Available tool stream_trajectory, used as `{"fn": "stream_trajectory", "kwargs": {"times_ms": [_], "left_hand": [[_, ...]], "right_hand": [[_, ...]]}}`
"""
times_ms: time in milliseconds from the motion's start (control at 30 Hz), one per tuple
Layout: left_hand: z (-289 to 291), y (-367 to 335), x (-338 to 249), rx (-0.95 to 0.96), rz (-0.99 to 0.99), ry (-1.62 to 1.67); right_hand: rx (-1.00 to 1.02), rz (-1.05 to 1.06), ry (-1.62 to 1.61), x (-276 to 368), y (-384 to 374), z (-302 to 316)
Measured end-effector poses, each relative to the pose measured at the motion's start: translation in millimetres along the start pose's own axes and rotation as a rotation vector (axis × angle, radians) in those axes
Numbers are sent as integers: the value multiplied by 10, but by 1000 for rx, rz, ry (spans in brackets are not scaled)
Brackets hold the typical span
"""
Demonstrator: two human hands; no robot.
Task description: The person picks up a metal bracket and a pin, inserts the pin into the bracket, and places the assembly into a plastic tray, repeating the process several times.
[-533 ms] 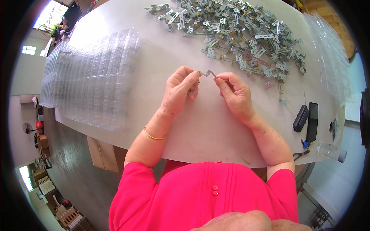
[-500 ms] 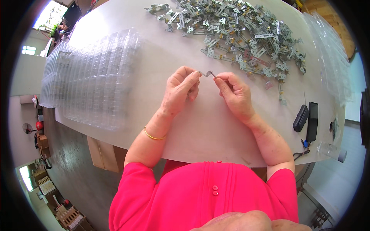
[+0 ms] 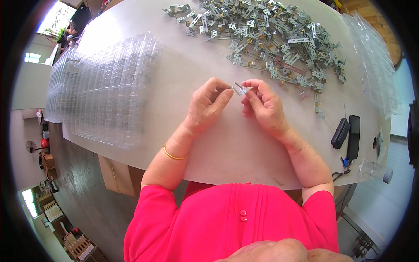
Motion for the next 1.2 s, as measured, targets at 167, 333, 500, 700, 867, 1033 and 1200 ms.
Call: {"fn": "stream_trajectory", "kwargs": {"times_ms": [167, 333, 500, 700, 867, 1033, 1200], "left_hand": [[-39, -6, -36, 11, -14, 64], [-90, -27, -86, 84, -106, -68], [-81, -35, -103, 105, -101, -75], [-95, 4, -120, 235, 6, 50], [14, -23, -9, 127, 215, 361], [-22, -6, -10, 178, 212, 416], [12, -12, -46, 228, 111, 779]], "right_hand": [[134, -39, -220, -35, -16, 72], [221, -69, -253, -12, -48, 151], [220, -81, -233, -52, -97, 184], [142, 67, -347, -28, -85, 95], [137, 367, 43, 83, 17, 146], [145, 517, 528, 194, 38, 25], [121, 449, 301, 77, 31, 61]]}}
Point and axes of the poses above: each hand's wrist, its own y-axis away from the middle knuckle, its own z-axis out of the back of the hand, x = y × z, the point moved 3 cm from there along -y, towards the middle knuckle, and after that the axes turned 13 degrees about x, right-handed, at the moved point
